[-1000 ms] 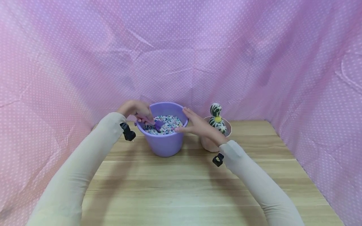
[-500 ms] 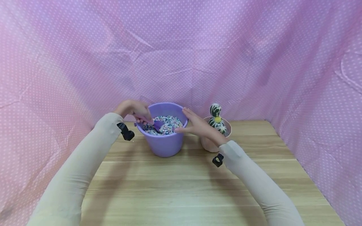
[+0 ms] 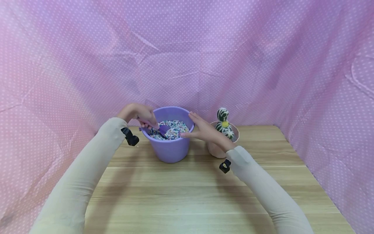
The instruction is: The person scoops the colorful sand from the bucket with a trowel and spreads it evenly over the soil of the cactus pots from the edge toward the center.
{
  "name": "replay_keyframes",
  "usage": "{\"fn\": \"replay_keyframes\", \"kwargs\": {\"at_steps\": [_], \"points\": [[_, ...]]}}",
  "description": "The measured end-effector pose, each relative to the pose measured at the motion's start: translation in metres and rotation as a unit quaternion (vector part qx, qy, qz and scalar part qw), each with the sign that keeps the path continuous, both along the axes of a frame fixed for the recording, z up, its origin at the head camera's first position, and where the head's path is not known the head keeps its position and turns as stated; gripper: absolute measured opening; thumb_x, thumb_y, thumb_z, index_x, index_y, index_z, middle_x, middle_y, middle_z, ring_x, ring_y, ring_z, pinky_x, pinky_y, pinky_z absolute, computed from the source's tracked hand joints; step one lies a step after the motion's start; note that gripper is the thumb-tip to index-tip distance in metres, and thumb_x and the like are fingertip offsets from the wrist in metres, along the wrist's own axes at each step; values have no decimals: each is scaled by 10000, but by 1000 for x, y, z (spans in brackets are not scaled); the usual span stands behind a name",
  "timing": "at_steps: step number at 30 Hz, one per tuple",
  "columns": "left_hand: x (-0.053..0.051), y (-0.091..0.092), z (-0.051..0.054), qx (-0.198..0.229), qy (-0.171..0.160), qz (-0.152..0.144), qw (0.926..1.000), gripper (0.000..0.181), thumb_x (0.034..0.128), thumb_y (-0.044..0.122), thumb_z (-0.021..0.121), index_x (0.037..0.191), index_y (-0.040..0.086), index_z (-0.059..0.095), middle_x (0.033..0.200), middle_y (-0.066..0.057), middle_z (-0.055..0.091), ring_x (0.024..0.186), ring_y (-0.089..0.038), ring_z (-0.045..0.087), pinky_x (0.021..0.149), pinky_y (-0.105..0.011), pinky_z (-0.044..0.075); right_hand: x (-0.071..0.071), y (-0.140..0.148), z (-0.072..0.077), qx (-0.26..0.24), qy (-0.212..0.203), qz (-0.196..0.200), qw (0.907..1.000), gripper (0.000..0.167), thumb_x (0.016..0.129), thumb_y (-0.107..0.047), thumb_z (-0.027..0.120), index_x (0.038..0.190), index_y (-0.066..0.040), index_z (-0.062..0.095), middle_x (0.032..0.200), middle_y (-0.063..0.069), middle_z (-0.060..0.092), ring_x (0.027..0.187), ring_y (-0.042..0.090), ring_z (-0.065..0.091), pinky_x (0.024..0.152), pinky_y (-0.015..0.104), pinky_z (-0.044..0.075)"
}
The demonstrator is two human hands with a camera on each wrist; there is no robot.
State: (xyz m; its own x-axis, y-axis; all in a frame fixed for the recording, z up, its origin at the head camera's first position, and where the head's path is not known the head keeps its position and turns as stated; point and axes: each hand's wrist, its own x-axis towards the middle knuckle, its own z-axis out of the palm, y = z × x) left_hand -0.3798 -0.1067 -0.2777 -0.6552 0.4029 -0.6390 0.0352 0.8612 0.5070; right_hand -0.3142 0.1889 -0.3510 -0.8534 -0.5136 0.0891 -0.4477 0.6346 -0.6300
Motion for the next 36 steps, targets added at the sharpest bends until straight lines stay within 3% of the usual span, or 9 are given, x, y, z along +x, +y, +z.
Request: {"fn": "replay_keyframes", "kwargs": {"at_steps": [17, 23, 32, 36], "points": [[4, -7, -2, 166, 45, -141, 9998, 342, 959, 208, 705, 1097, -103, 665, 687, 2, 645, 536, -38, 516, 551, -150, 463, 2, -2, -3, -26, -38, -20, 10000, 1069, 860, -524, 778, 1635, -113, 168, 1719, 82, 55, 1595, 315, 76, 1276, 555, 127], [3, -10, -5, 371, 5, -67, 9993, 364, 957, 223, 710, 1117, -102, 668, 694, 5, 644, 552, -42, 520, 562, -157, 475, 2, -2, -3, -34, -10, 16, 10000, 1076, 857, -518, 783, 1633, -99, 166, 1717, 96, 62, 1595, 318, 72, 1275, 560, 124], [1, -10, -5, 554, -17, 4, 9985, 287, 954, 213, 712, 1028, -63, 687, 681, 13, 637, 553, -49, 510, 567, -167, 468, 3, 0, 0, -71, -54, -14, 10000, 1077, 857, -508, 786, 1635, -105, 158, 1718, 85, 46, 1597, 300, 59, 1279, 549, 114], [1, -12, -5, 643, -64, 1, 9979, 326, 966, 216, 696, 1094, -83, 679, 686, 14, 636, 559, -45, 512, 569, -162, 468, 3, 0, -1, -65, -25, -11, 10000, 1079, 857, -501, 789, 1635, -104, 156, 1718, 92, 48, 1596, 310, 60, 1276, 558, 116]]}}
